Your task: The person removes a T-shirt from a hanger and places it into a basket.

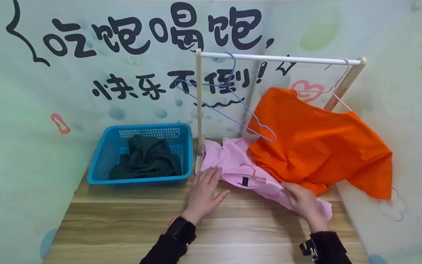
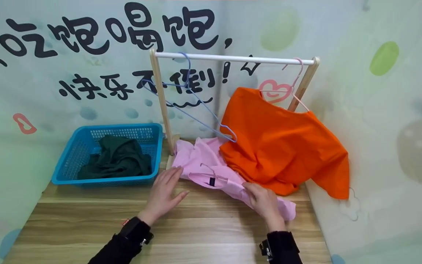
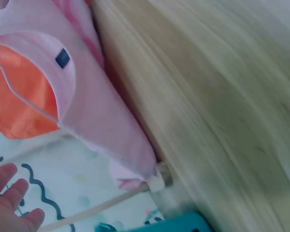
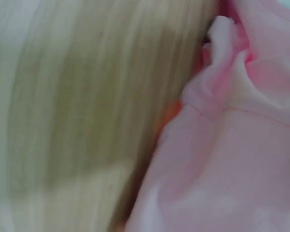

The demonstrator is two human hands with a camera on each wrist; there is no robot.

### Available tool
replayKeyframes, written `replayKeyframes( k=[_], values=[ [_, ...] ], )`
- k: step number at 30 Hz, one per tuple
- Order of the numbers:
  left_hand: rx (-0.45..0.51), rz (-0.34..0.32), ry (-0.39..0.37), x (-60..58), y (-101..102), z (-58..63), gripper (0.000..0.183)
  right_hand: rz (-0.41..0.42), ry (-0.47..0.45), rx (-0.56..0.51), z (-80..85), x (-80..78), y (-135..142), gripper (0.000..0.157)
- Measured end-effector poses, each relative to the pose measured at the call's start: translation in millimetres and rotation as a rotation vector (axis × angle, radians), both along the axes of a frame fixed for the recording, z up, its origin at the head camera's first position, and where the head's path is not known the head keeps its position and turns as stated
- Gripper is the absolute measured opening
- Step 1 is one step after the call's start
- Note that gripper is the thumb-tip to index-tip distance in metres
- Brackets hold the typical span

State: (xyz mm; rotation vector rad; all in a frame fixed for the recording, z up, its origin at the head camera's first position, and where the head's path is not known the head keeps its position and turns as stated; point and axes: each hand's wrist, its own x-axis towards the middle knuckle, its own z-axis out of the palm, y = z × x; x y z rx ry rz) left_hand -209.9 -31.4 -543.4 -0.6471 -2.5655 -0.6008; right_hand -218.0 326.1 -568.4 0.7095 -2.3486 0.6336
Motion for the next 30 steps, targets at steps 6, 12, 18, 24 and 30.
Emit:
replayKeyframes(
  k=[6, 12, 18, 24, 30],
  values=[
    [0.022, -0.049, 0.006, 4.0, 12.3, 13.3, 0.068, 0.067, 0.074, -0.008, 14.8, 0.8, -5.1, 0.035],
    [0.074, -0.089, 0.006, 7.3, 21.6, 29.1, 0.061, 0.155, 0.128, -0.010, 25.3, -1.7, -14.2, 0.018],
    [0.122, -0.145, 0.012, 12.4, 32.2, 43.6, 0.052, 0.191, 0.161, -0.005, 34.2, -3.3, -17.7, 0.038],
    [0.168, -0.174, 0.017, 18.4, 39.1, 48.1, 0.047, 0.243, 0.207, -0.004, 44.9, -3.6, -20.8, 0.036],
    [0.236, -0.193, -0.026, 21.1, 40.8, 52.4, 0.044, 0.287, 0.236, -0.010, 48.6, -4.2, -28.7, 0.032]
  ],
)
